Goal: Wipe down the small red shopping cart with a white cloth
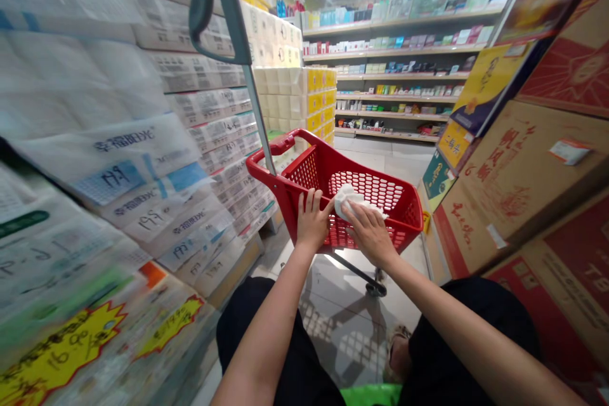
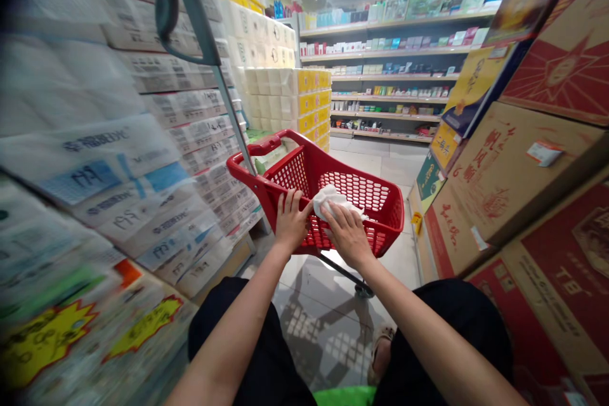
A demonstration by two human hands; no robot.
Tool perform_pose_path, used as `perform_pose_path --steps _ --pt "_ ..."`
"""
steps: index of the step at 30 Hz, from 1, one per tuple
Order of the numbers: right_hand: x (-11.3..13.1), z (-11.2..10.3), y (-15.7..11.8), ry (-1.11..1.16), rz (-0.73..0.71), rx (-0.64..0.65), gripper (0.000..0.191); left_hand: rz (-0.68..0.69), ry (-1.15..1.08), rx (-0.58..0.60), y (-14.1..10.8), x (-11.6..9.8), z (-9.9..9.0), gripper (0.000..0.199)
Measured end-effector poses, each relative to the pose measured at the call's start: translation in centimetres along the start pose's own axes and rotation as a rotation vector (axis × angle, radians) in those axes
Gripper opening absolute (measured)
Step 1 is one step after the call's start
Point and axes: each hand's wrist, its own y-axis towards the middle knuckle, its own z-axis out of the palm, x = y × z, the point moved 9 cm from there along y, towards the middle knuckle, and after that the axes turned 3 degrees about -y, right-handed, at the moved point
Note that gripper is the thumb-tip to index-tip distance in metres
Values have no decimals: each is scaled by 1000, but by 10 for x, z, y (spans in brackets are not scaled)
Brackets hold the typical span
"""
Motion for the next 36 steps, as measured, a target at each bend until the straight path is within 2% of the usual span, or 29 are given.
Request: perform_pose_path --steps 3,6,9,11,14,17,19,24,29,32,36 --pt "-17 -14 9 123 132 -61 33 -1 -1 2 0 2 0 68" --pt "-32 -24 23 151 229 -113 34 2 1 -8 0 1 -1 71" --pt "-26 -6 43 111 188 23 45 -1 -4 -18 0 -2 -2 75" --pt "-21 13 49 40 171 151 43 -4 -12 -16 -1 -2 -2 77" --pt "-17 26 47 -79 146 188 38 -1 -11 -10 -1 0 -2 79" --pt "-20 23 35 -146 84 129 36 18 -1 -8 -2 3 -4 75" --pt "-30 18 21 -187 70 105 34 26 6 -6 -2 5 -5 72" --pt "-79 1 -28 -251 63 81 34 24 14 0 -2 7 -5 66" --pt "-125 -11 -74 -156 28 35 36 4 -5 0 0 3 -5 66" --pt "-135 -10 -84 -120 70 26 36 -5 -14 -8 0 -2 -6 65" --pt "-132 -4 -74 -168 182 51 35 -9 -29 -6 1 -7 -6 68"
